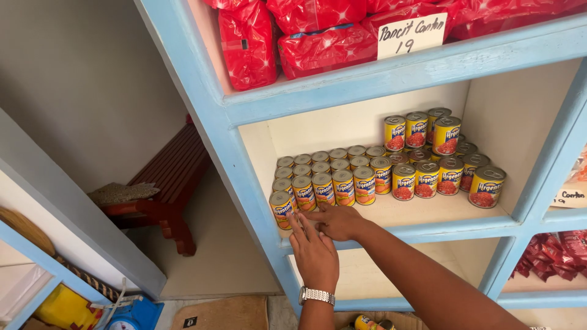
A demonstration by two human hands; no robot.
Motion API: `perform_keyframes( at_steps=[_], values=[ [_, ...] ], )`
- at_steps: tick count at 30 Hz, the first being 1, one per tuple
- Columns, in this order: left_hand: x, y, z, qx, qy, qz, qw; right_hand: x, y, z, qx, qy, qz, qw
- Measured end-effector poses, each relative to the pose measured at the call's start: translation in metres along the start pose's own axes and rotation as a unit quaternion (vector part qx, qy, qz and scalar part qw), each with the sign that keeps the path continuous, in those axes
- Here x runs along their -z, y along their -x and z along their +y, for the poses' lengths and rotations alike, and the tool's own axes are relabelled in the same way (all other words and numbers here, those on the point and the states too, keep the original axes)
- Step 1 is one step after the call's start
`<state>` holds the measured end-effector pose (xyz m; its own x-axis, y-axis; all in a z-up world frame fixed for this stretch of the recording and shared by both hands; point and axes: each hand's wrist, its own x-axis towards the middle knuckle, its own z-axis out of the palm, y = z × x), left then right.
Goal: Take canned goods from a cardboard box on the floor and stack them neatly on store shelves.
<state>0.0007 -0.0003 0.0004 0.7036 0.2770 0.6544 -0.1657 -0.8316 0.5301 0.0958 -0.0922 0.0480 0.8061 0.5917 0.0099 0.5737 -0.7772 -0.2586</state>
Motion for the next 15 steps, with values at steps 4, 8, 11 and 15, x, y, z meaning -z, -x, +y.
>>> perform_keyframes(
  at_steps=[4,8,11,15],
  values=[
    [-0.004,-0.001,-0.002,0.001,-0.010,-0.004,1.000,-0.007,0.000,0.007,0.037,-0.018,0.043,0.998],
    [-0.003,-0.002,-0.003,-0.011,-0.019,0.006,1.000,0.002,0.008,-0.001,0.011,-0.066,0.047,0.997],
    [-0.004,-0.003,-0.002,-0.008,-0.024,0.002,1.000,-0.005,0.005,0.007,0.004,-0.104,0.075,0.992],
    [-0.007,0.011,-0.010,-0.046,-0.033,0.009,0.998,-0.008,0.022,-0.004,0.062,-0.067,0.200,0.976]
  ],
)
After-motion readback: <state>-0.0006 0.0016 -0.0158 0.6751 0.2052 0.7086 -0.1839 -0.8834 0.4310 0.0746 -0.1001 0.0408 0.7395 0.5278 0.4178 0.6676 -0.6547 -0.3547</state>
